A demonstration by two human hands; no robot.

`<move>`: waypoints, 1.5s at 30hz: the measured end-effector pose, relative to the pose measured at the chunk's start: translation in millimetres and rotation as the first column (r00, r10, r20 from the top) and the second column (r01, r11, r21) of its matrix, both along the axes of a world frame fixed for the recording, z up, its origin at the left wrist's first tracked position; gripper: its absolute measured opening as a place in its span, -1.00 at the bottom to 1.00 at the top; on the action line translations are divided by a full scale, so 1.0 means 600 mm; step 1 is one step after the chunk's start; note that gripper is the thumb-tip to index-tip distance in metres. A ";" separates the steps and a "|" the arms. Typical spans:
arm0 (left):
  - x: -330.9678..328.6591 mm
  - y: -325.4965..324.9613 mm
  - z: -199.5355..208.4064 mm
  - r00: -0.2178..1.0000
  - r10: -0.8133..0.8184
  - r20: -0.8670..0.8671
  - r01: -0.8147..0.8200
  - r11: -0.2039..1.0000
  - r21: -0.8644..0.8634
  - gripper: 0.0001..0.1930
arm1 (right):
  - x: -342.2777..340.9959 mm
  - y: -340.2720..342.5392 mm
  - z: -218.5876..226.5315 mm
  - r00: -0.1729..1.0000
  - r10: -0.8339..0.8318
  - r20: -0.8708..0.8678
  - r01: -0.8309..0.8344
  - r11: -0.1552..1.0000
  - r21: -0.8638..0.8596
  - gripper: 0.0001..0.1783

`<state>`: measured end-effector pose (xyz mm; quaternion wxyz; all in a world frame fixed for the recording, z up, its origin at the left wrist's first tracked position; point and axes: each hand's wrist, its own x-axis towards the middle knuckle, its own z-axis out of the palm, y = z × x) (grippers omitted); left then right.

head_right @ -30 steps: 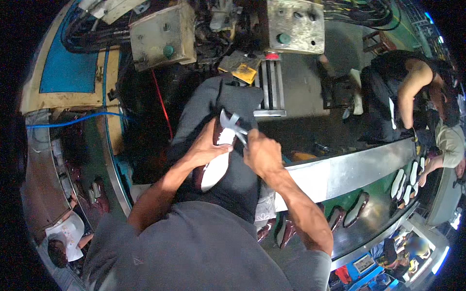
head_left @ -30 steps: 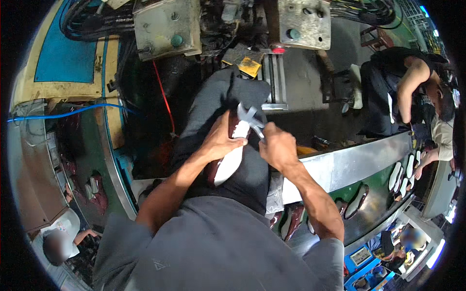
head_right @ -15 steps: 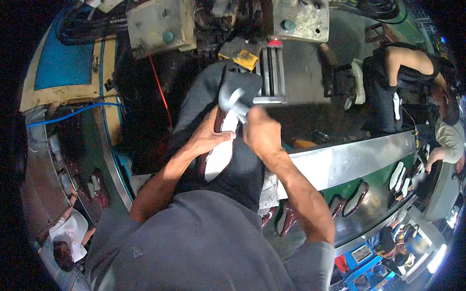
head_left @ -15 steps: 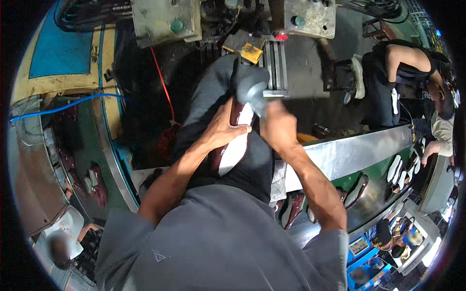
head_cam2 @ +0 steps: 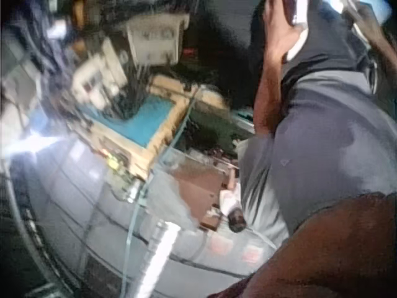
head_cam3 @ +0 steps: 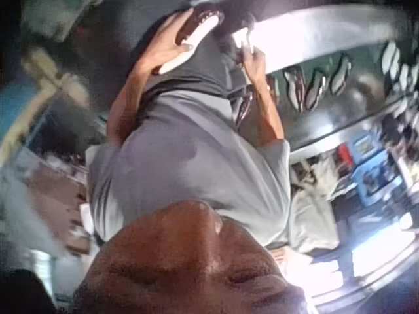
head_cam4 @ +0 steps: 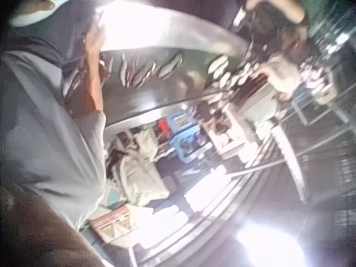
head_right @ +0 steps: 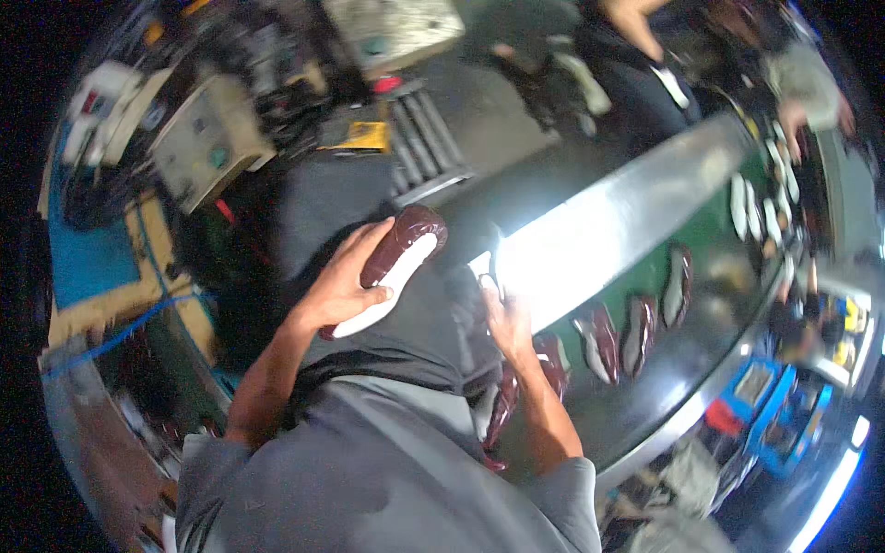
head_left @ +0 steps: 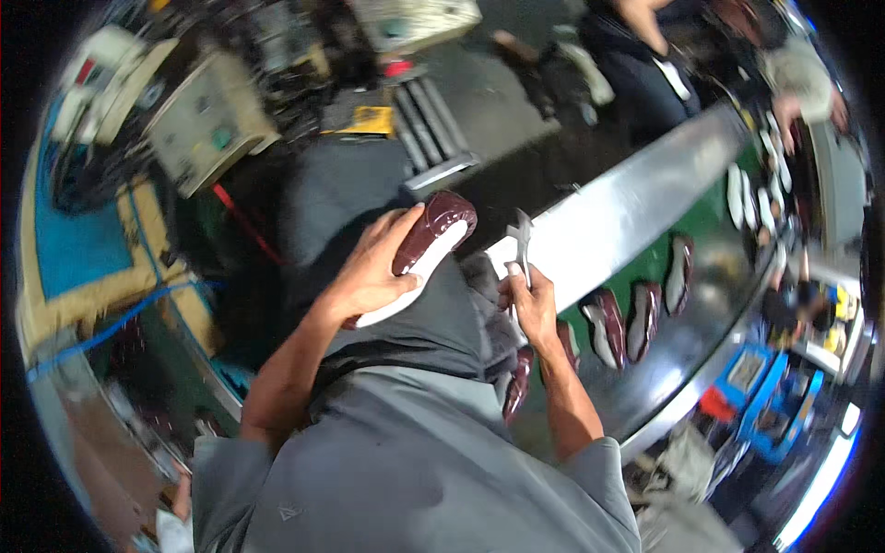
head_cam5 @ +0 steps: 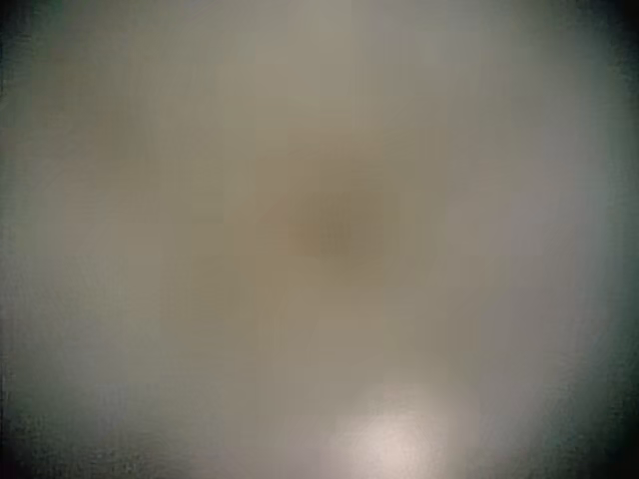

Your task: Operating a shoe-lasting machine and preparing shoe components on a production line.

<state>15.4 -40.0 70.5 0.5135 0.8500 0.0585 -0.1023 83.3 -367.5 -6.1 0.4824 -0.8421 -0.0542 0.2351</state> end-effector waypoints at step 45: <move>0.210 -0.195 -0.120 0.757 -0.509 -0.410 0.310 0.831 -0.461 -0.09 | -0.037 -0.075 -0.066 0.945 -0.008 0.328 0.134 0.922 -0.363 -0.56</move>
